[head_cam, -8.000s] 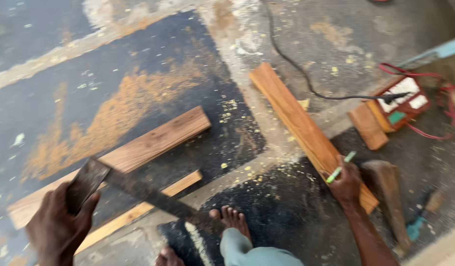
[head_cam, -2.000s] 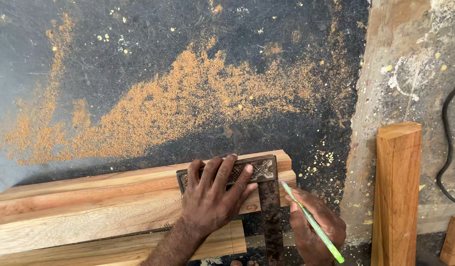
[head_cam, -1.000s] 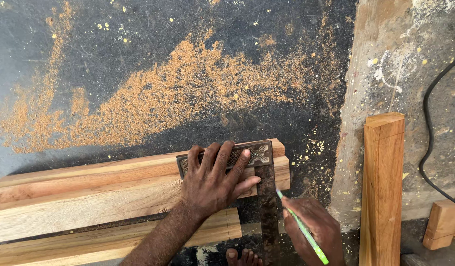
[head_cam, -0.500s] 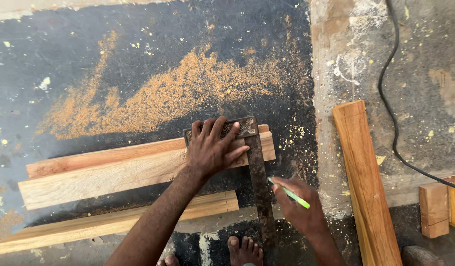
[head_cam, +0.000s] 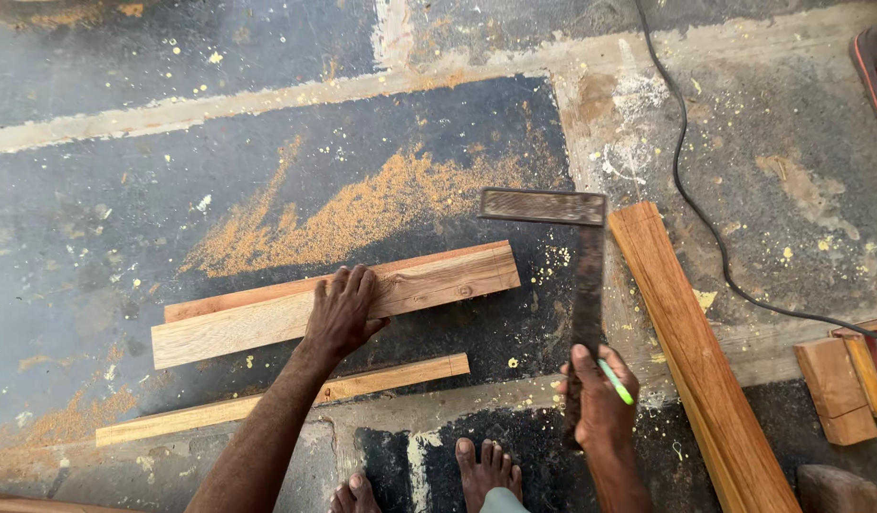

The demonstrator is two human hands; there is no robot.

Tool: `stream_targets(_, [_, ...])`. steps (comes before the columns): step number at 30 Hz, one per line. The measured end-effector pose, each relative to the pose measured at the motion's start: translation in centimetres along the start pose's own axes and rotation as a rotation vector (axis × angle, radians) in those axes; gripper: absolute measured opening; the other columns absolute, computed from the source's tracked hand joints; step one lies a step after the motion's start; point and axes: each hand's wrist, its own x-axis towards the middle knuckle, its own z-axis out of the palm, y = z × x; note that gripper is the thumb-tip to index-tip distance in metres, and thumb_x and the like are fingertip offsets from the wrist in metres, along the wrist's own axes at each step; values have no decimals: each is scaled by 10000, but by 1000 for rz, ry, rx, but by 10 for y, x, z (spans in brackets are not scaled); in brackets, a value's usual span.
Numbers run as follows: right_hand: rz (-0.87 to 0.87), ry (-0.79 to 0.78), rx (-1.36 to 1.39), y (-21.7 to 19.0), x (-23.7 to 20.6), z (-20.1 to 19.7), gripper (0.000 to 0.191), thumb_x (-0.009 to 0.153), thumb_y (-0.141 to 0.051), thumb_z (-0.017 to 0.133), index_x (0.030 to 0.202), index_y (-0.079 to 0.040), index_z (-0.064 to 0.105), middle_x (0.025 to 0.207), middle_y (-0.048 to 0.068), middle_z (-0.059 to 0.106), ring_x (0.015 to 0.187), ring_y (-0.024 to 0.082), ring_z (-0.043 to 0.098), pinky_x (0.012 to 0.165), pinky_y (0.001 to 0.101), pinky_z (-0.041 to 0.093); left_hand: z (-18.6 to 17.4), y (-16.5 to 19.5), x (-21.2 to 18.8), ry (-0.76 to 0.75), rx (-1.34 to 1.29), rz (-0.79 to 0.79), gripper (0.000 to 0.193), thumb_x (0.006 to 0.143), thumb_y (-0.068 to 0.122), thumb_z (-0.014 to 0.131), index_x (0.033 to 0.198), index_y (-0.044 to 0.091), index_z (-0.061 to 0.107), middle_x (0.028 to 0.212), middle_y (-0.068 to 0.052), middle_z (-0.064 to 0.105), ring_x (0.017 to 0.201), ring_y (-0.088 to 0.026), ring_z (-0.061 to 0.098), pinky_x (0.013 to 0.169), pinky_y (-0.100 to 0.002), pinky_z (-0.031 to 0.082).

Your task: The person marks wooden boards with a pencil on the workshop floor. They pick up individual boards, align them against a stacked reference board, position an L-shaped try square across the wood, and draw pencil lines across each board, repeating the process for multiple boards and setting marked boards aside.

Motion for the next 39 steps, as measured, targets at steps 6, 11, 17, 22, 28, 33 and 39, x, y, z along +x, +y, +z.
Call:
stream_targets(6, [-76, 132, 130, -15, 1, -56, 209, 924, -195, 729, 1002, -13, 662, 711, 81, 637, 505, 171, 590, 468, 308, 490, -140, -36, 16, 248, -121, -174, 814, 681, 576, 854, 1202, 41, 529, 1001, -224, 677, 857, -388, 674, 862, -563, 528])
stream_targets(11, [-19, 160, 160, 3, -4, -59, 208, 925, -184, 743, 989, -12, 644, 705, 77, 637, 503, 179, 576, 456, 317, 474, -210, -81, -2, 816, -917, -455, 742, 900, 385, 820, 1257, -74, 359, 1074, -186, 563, 926, -259, 630, 705, -432, 570])
stream_targets(17, [-46, 65, 142, 12, -14, -39, 198, 935, -148, 752, 1040, -2, 669, 752, 92, 677, 540, 162, 606, 486, 301, 499, -102, -58, -33, 889, -1766, -1357, 679, 697, 291, 767, 1257, 43, 473, 1062, -88, 585, 878, -193, 612, 555, -387, 573])
stream_targets(22, [-20, 50, 29, 0, -24, -42, 213, 928, -158, 741, 1066, -6, 684, 734, 113, 684, 533, 163, 622, 470, 296, 500, 2, -45, -37, 609, -1708, -1733, 786, 860, 645, 799, 1191, -32, 573, 1056, -136, 638, 771, -187, 616, 526, -318, 502])
stream_targets(28, [-44, -10, -9, -2, -30, -33, 208, 927, -158, 736, 1066, -9, 693, 737, 96, 690, 540, 137, 616, 468, 275, 486, 48, -62, -39, 637, -1786, -1742, 689, 831, 588, 827, 1068, -20, 607, 817, -90, 557, 527, -167, 508, 456, -350, 562])
stream_targets(33, [-87, -97, -44, -7, -31, -16, 218, 938, -178, 743, 1063, -5, 697, 740, 70, 682, 543, 134, 616, 477, 278, 491, 40, -68, -52, 399, -1655, -1571, 663, 892, 610, 694, 1043, -29, 602, 760, -114, 624, 515, -171, 530, 435, -370, 556])
stream_targets(39, [-625, -242, -719, -51, -10, 5, 262, 940, -264, 734, 1108, -63, 741, 710, 42, 715, 569, 145, 670, 505, 304, 507, -31, -44, -41, 676, -75, -198, 792, 903, 674, 808, 1302, 22, 600, 1202, -195, 726, 1072, -318, 716, 885, -430, 614])
